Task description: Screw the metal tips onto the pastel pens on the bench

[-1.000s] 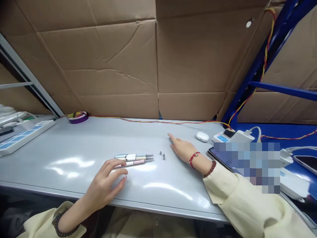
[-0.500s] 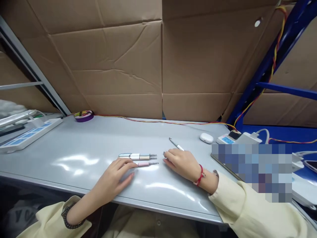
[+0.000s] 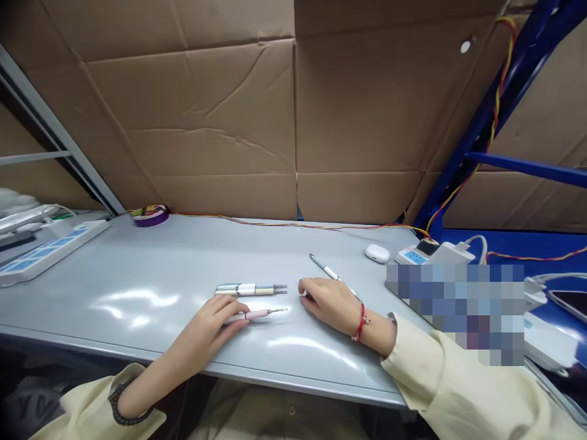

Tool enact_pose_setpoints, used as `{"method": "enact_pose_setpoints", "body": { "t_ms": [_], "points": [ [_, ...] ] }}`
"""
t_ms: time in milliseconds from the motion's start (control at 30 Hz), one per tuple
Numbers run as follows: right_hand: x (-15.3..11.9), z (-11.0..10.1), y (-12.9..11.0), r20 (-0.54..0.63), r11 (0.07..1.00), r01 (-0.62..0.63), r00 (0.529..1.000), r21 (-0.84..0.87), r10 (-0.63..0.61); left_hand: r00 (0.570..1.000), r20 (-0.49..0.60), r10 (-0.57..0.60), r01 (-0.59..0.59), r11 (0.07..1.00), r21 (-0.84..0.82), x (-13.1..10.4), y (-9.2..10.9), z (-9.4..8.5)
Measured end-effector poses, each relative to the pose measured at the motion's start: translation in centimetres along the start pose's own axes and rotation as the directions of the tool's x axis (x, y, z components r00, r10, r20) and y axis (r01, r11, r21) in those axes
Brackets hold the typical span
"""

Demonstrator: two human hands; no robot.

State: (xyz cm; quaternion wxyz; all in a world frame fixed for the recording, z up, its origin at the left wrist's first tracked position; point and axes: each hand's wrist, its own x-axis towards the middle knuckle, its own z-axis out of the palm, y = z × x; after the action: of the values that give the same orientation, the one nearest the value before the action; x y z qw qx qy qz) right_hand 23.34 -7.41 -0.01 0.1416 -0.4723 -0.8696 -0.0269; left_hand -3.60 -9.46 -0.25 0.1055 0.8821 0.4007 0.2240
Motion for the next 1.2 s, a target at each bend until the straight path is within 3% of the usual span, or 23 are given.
{"method": "enact_pose_setpoints", "body": {
  "t_ms": [100, 200, 367, 733, 1000, 1200],
  "points": [
    [-0.2, 0.0, -0.1, -0.145, 0.984, 0.054, 0.989, 0.171, -0.029, 0.996, -0.086, 0.012, -0.011, 1.000, 0.009, -0.2, 0.1, 0.1],
    [-0.6, -0.5, -0.8, -0.299, 0.903, 0.109, 0.954, 0.415, 0.022, 0.990, -0.135, 0.032, -0.028, 0.999, 0.034, -0.4, 0.1, 0.2],
    [-1.1, -0.8, -2.6, -0.370, 0.778, 0.128, 0.918, 0.615, 0.141, 0.991, -0.119, 0.065, -0.061, 0.997, 0.042, -0.5, -0.1, 0.4],
    [-0.4, -0.2, -4.0, -0.351, 0.761, 0.195, 0.935, 0.618, 0.045, 0.990, -0.052, 0.135, -0.132, 0.990, 0.050, -0.4, -0.1, 0.6],
    [0.0, 1.0, -3.9, -0.369, 0.763, 0.280, 0.928, 0.582, -0.059, 0.985, -0.061, 0.162, -0.162, 0.987, 0.007, -0.3, -0.2, 0.9],
    [0.0, 1.2, -3.9, -0.391, 0.865, 0.314, 0.908, 0.392, -0.152, 0.991, -0.035, 0.131, -0.132, 0.991, -0.029, -0.2, -0.1, 0.8]
  ]
}}
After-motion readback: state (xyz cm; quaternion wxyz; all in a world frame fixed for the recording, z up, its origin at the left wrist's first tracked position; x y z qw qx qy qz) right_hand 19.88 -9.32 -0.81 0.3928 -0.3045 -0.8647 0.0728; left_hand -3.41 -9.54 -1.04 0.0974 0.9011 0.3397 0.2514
